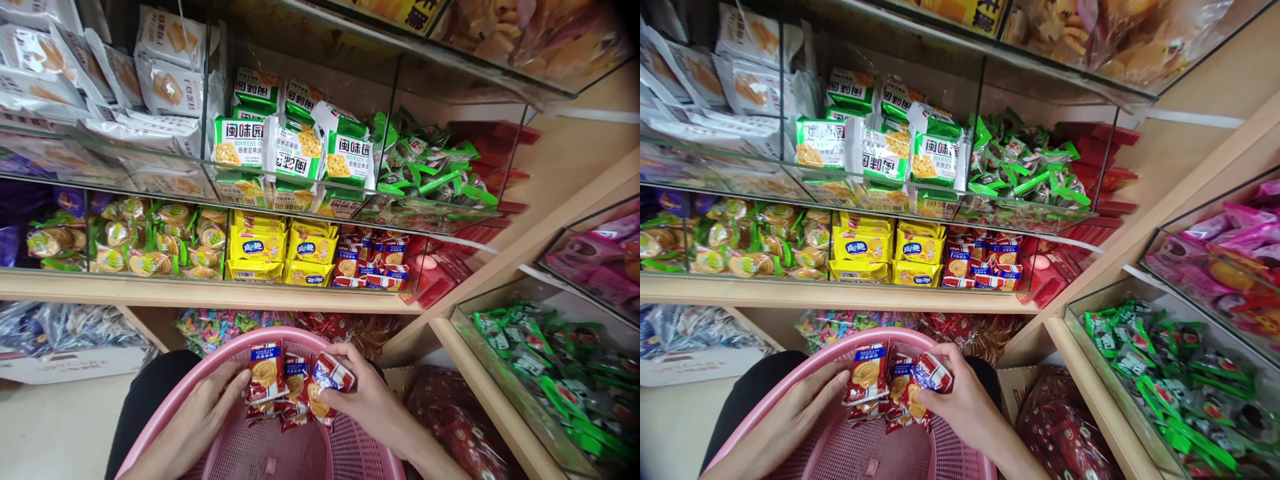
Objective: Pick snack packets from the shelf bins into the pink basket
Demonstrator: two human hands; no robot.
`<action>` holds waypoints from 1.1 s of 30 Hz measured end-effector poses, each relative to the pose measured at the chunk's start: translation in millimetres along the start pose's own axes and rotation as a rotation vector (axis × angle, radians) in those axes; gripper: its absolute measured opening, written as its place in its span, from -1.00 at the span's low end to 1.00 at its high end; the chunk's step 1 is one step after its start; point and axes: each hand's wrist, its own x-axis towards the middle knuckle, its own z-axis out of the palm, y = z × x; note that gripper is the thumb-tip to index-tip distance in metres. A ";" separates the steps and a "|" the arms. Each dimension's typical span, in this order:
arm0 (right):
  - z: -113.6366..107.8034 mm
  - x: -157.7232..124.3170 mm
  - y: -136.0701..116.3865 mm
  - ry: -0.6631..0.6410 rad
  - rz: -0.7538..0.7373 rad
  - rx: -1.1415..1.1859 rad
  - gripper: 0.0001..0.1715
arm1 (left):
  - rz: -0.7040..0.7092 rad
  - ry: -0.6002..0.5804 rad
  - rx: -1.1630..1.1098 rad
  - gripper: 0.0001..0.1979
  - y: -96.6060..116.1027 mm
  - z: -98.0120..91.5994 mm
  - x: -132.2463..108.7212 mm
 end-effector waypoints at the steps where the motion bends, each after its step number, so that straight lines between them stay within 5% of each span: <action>1: 2.5 0.6 -0.7 -0.007 -0.010 -0.030 -0.53 | 0.000 -0.006 -0.001 -0.42 -0.6 0.5 0.2; 17: 19.3 38.0 1.8 -0.019 -0.099 -0.313 -0.48 | 0.004 0.028 0.006 -0.44 -0.4 0.9 -0.7; 33: 39.2 24.3 7.0 0.141 -0.186 -0.389 -0.39 | -0.074 -0.031 0.003 -0.34 -2.2 4.5 -2.0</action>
